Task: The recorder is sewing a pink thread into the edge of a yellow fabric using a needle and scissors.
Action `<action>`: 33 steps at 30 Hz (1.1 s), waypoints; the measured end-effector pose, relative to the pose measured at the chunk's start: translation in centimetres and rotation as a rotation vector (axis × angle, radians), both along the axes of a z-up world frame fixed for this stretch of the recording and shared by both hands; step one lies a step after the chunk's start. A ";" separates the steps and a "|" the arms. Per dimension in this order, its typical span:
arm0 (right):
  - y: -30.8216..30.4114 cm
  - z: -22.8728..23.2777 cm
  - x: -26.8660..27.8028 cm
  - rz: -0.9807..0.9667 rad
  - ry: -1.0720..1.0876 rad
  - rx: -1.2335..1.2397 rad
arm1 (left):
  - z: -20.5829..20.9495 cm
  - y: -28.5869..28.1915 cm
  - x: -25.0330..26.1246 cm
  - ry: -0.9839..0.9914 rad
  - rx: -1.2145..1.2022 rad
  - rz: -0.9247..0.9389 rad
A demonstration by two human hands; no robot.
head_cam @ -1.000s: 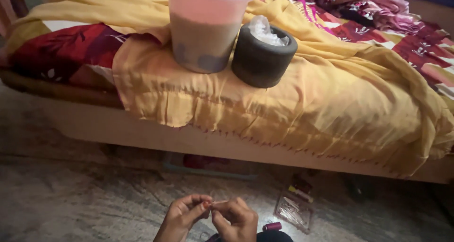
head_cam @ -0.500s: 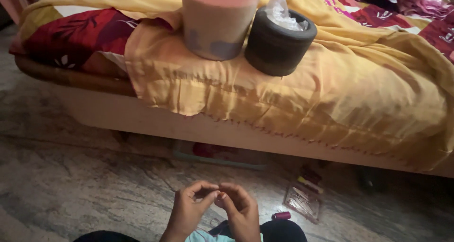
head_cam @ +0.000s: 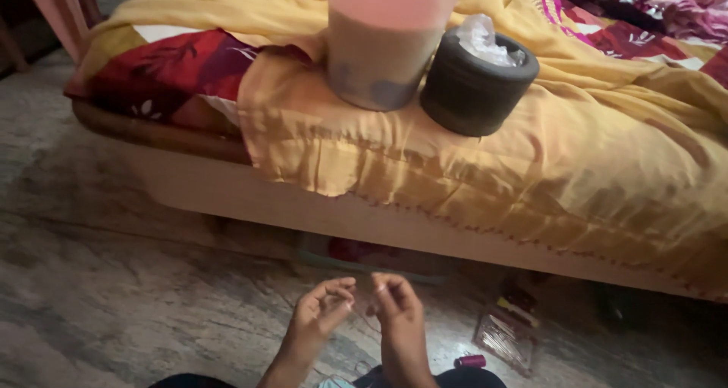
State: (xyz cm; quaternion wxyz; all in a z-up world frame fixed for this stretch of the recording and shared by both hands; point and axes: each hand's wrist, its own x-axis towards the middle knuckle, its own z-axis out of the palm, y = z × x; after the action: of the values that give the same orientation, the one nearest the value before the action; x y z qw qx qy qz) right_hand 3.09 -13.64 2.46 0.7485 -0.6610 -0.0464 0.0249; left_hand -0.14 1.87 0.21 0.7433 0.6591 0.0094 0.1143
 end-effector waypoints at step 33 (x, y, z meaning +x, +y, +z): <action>14.3 4.8 7.7 0.162 0.302 0.575 | 7.4 9.4 10.1 -0.160 -0.550 0.120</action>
State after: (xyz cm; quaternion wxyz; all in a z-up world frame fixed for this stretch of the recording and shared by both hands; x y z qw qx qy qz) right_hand 10.82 0.63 7.26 0.8983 -0.4060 0.0078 0.1678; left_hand 10.00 11.22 7.66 0.8843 0.4201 0.0203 0.2031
